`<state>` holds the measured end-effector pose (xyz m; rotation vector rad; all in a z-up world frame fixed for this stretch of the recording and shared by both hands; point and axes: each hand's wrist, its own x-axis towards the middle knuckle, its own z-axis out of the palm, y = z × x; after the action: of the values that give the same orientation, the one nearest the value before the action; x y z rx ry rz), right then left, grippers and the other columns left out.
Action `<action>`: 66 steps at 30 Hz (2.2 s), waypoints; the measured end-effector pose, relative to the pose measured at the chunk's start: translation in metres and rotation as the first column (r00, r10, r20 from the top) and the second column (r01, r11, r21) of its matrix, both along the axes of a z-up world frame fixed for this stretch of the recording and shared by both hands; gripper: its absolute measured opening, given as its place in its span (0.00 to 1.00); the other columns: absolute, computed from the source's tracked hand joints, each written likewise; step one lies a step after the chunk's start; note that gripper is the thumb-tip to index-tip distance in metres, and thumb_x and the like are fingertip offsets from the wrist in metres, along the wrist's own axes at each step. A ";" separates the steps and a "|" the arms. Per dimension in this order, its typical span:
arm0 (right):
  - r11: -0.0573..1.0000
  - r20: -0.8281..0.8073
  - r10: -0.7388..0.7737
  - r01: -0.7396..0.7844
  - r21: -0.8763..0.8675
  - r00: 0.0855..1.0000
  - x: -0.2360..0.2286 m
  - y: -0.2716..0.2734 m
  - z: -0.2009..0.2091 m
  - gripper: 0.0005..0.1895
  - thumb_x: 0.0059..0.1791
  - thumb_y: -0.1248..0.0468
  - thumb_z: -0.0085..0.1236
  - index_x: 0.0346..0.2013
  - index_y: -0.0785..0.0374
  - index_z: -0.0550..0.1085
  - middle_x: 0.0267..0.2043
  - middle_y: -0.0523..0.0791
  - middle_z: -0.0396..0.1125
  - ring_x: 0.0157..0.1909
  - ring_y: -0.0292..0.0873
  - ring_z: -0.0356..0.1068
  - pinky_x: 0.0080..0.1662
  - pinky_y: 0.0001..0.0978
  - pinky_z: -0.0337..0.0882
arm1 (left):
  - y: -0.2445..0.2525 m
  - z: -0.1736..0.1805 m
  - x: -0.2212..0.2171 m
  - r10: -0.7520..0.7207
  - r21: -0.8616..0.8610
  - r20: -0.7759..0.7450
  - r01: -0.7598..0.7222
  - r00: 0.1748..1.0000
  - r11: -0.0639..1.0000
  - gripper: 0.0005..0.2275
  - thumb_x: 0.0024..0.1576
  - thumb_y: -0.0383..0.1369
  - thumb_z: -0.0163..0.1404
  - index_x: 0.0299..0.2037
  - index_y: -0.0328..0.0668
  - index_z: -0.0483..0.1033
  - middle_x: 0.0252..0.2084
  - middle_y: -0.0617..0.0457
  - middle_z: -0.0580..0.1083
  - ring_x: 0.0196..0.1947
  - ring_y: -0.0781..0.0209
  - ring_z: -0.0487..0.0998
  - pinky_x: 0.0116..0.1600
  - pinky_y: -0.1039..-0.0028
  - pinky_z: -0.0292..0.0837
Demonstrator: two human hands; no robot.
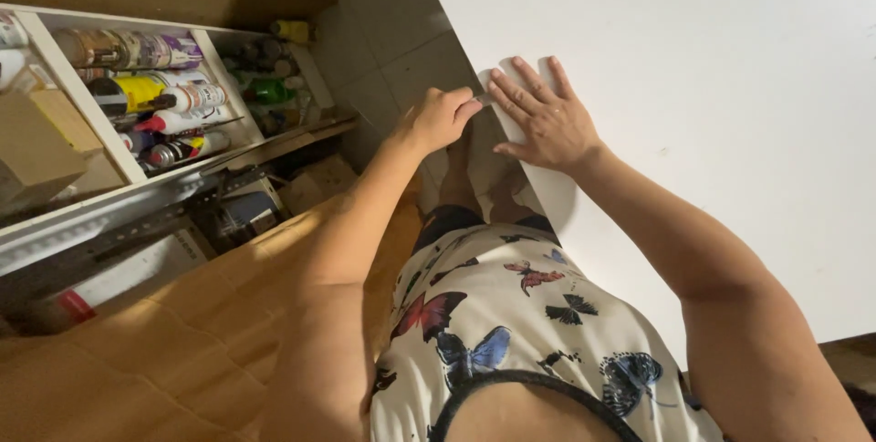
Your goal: Trimming excess edge banding from a white melamine board using a utility knife and smoothing the edge with a sanding block.
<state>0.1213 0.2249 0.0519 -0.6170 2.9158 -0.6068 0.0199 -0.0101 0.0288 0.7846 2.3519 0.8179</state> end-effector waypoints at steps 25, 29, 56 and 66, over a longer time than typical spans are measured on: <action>0.999 -0.208 -0.001 -0.009 -0.045 0.978 0.021 0.013 -0.050 0.45 0.52 0.36 0.55 0.76 0.59 0.66 0.83 0.46 0.54 0.83 0.58 0.43 0.68 0.88 0.36 | 0.007 -0.024 0.019 -0.109 0.058 -0.100 0.115 0.989 0.992 0.17 0.67 0.51 0.45 0.34 0.49 0.70 0.25 0.36 0.77 0.31 0.33 0.83 0.33 0.49 0.79; 0.997 -0.236 -0.006 -0.011 -0.071 0.972 0.020 0.013 -0.048 0.45 0.53 0.32 0.52 0.75 0.59 0.68 0.82 0.47 0.56 0.83 0.59 0.46 0.68 0.88 0.35 | 0.007 -0.026 0.021 -0.068 0.064 -0.077 0.073 0.995 0.995 0.17 0.67 0.51 0.46 0.34 0.51 0.70 0.25 0.39 0.77 0.31 0.36 0.84 0.33 0.52 0.80; 0.995 -0.431 -0.027 -0.016 -0.095 0.902 0.030 0.022 -0.066 0.36 0.50 0.35 0.62 0.59 0.59 0.82 0.67 0.48 0.75 0.79 0.57 0.61 0.71 0.86 0.39 | 0.021 -0.011 0.034 -0.108 0.076 -0.077 0.114 0.991 0.991 0.15 0.67 0.48 0.45 0.33 0.50 0.69 0.25 0.38 0.77 0.31 0.35 0.83 0.33 0.52 0.79; 0.988 -0.434 0.026 -0.089 -0.124 0.901 0.029 0.029 -0.066 0.27 0.56 0.43 0.52 0.51 0.59 0.85 0.64 0.48 0.77 0.78 0.56 0.64 0.71 0.86 0.39 | 0.019 -0.066 0.062 -0.098 0.070 -0.023 0.099 0.995 0.993 0.11 0.66 0.44 0.48 0.34 0.51 0.69 0.25 0.38 0.78 0.31 0.35 0.84 0.33 0.52 0.79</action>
<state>0.1500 0.2537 -0.0140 -0.9651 3.2618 -0.7611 0.0815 0.0086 -0.0370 0.9346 2.2913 0.8596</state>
